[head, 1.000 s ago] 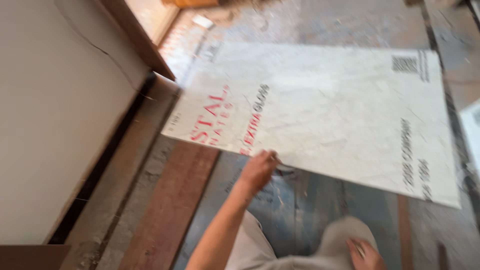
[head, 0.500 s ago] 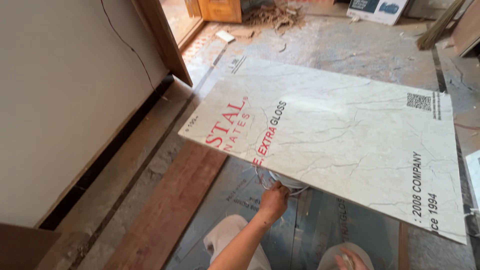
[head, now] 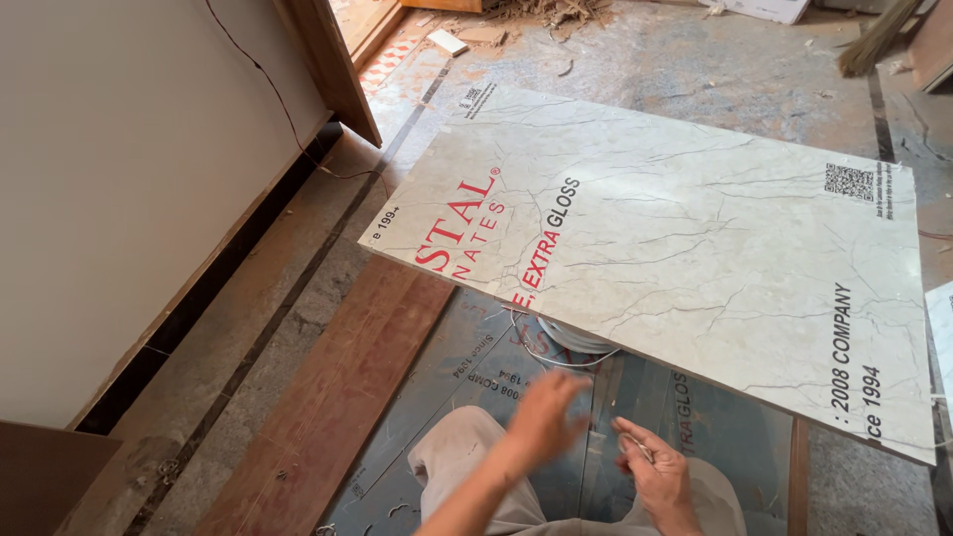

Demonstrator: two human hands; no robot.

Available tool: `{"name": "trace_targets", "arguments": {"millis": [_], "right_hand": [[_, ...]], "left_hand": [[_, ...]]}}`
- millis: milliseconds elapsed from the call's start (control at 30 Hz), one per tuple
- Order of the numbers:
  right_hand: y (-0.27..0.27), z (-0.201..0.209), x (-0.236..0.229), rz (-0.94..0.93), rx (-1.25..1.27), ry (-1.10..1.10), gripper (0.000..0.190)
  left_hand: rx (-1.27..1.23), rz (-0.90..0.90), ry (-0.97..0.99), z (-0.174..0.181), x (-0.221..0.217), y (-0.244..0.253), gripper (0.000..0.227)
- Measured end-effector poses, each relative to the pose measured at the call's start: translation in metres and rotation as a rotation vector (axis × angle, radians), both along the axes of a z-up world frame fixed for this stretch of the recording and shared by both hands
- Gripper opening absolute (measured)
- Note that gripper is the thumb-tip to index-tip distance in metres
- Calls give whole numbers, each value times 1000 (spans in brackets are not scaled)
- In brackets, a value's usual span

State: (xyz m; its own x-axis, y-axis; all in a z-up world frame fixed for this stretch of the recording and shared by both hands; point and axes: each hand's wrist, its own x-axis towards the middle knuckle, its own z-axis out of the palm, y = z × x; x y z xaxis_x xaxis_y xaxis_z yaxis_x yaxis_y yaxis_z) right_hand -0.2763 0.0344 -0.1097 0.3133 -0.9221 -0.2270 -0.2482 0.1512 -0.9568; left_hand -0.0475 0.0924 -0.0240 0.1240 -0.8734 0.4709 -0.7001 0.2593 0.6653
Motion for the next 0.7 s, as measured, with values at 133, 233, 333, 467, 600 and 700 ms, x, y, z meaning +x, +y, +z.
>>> {"name": "trace_targets", "arguments": {"millis": [133, 233, 333, 467, 600, 700], "right_hand": [[1, -17, -50, 8, -160, 340, 40], [-9, -33, -89, 61, -168, 406, 47], [-9, -52, -109, -43, -147, 479, 45], [20, -68, -120, -173, -176, 437, 41], [21, -71, -112, -204, -282, 433, 39], [14, -70, -112, -222, -177, 369, 41]], "left_hand": [[-110, 264, -439, 41, 76, -52, 60], [-76, 105, -535, 56, 110, -73, 66], [-140, 65, -608, 54, 120, -79, 46], [-130, 37, -579, 38, 121, -77, 41], [-165, 13, -657, 35, 130, -80, 29], [-184, -11, -669, 37, 130, -82, 24]]}}
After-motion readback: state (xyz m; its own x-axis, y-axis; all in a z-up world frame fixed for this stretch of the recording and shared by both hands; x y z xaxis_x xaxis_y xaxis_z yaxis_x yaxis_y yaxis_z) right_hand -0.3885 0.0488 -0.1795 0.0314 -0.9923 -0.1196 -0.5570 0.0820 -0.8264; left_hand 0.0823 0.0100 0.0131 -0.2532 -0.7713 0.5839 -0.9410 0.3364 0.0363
